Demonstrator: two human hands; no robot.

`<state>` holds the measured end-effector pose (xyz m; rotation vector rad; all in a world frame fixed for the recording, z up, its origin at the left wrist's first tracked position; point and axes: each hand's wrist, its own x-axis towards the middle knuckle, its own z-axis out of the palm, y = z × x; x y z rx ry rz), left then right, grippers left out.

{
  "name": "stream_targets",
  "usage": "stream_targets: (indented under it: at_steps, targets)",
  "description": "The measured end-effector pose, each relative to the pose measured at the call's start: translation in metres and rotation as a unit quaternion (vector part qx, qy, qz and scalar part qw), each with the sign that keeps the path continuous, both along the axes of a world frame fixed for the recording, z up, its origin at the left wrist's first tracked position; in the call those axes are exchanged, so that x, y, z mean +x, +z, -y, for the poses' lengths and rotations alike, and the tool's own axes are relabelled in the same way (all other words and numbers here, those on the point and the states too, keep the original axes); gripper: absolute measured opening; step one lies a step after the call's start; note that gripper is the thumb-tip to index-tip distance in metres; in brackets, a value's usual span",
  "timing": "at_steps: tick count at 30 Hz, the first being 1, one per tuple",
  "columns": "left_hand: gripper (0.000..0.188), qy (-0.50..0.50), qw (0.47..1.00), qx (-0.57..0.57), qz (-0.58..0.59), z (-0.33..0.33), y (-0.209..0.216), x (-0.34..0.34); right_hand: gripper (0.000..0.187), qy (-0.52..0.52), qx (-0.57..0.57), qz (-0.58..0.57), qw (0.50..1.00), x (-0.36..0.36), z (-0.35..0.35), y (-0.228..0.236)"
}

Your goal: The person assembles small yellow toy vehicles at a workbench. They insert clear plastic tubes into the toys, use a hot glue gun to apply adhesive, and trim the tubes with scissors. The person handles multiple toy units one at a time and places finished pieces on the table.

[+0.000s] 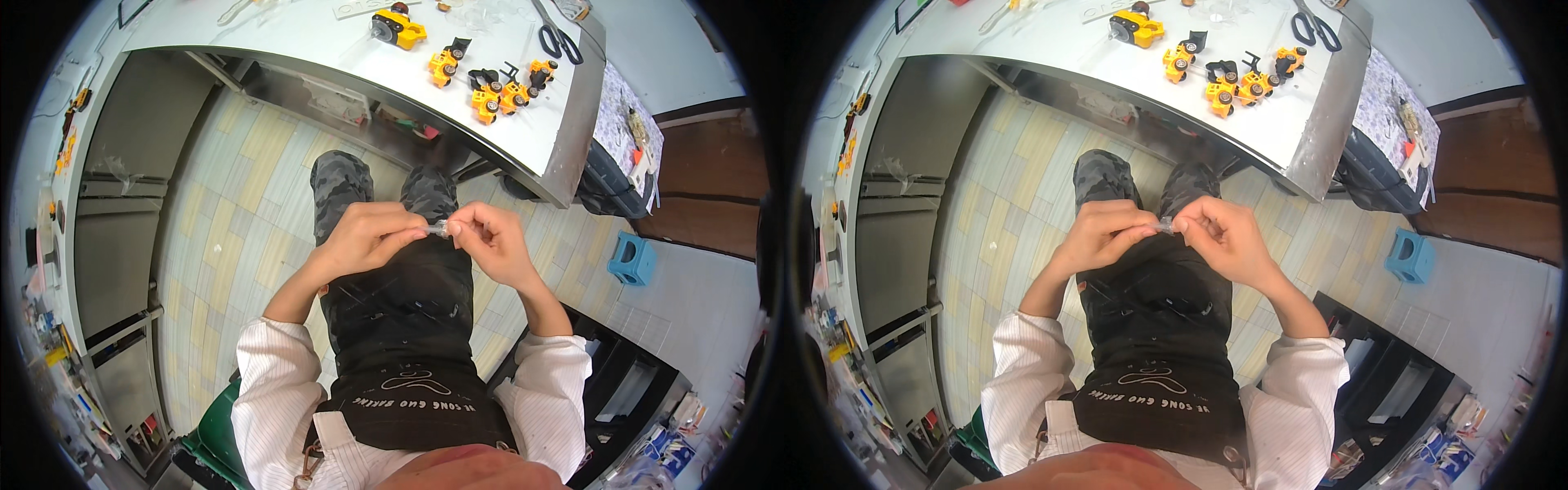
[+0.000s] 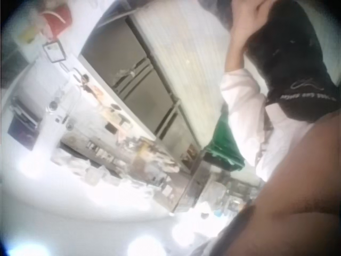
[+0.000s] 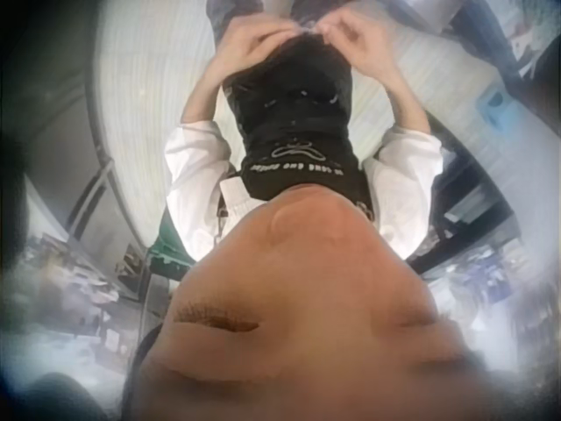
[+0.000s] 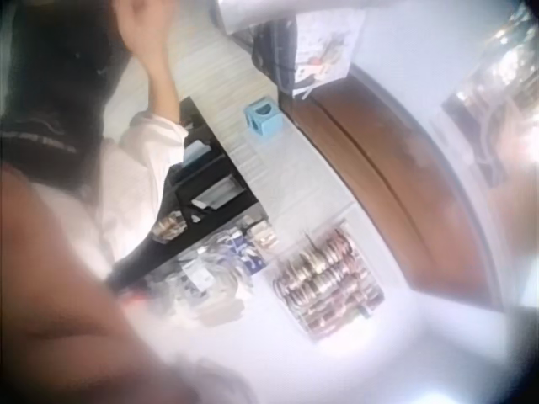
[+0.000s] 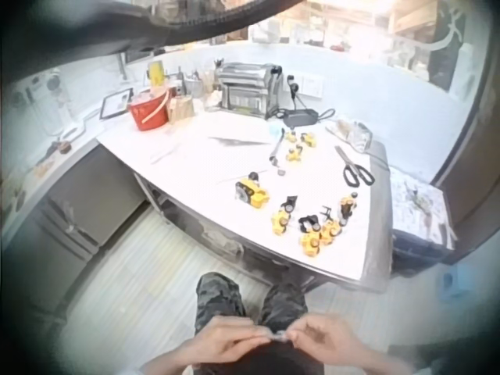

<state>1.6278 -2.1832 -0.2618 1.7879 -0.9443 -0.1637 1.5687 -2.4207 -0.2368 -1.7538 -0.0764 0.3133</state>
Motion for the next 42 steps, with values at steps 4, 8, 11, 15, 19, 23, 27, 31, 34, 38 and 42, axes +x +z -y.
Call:
stream_targets:
  at_steps: [4, 8, 11, 15, 19, 23, 27, 31, 34, 38, 42]
  targets:
    - [0.013, 0.055, 0.991, -0.001, 0.123, 0.008, -0.008, 0.001, 0.015, -0.049, 0.208, -0.098, 0.972, -0.001, -0.006, -0.033]
    - [0.013, 0.107, 0.971, 0.032, 0.213, 0.010, -0.014, -0.001, 0.017, -0.044, 0.400, -0.270, 0.875, 0.002, -0.009, -0.048]
    - [0.014, 0.104, 0.974, -0.008, 0.200, 0.015, -0.017, 0.002, 0.014, -0.072, 0.340, -0.235, 0.908, 0.001, -0.010, -0.049]
    - [0.007, 0.084, 0.991, 0.017, 0.105, 0.012, -0.019, -0.004, 0.006, -0.109, -0.061, 0.079, 0.989, -0.006, -0.015, -0.039]
    - [0.014, -0.038, 0.967, -0.002, -0.253, 0.001, -0.011, -0.004, 0.004, -0.102, -0.240, 0.416, 0.871, 0.010, -0.006, -0.045]
    - [0.025, -0.057, 0.888, -0.062, -0.452, -0.017, -0.004, -0.009, 0.005, -0.162, -0.230, 0.312, 0.908, 0.008, 0.021, -0.043]
    - [0.027, -0.004, 0.878, -0.083, -0.472, -0.017, -0.010, -0.006, 0.006, -0.116, -0.186, 0.252, 0.942, 0.002, 0.019, -0.053]
    - [0.027, 0.013, 0.865, -0.127, -0.486, -0.005, -0.006, -0.008, 0.008, -0.065, -0.247, 0.323, 0.912, 0.013, 0.010, -0.053]
    - [0.029, 0.011, 0.863, -0.142, -0.485, -0.001, -0.006, -0.006, 0.013, -0.065, -0.249, 0.355, 0.899, 0.015, 0.006, -0.050]
    - [0.028, 0.012, 0.861, -0.152, -0.486, 0.001, -0.005, -0.007, 0.017, -0.086, -0.223, 0.315, 0.919, 0.020, 0.003, -0.039]
    - [0.028, 0.010, 0.863, -0.139, -0.485, 0.003, -0.005, -0.008, 0.016, -0.079, -0.107, 0.208, 0.969, 0.018, -0.007, -0.014]
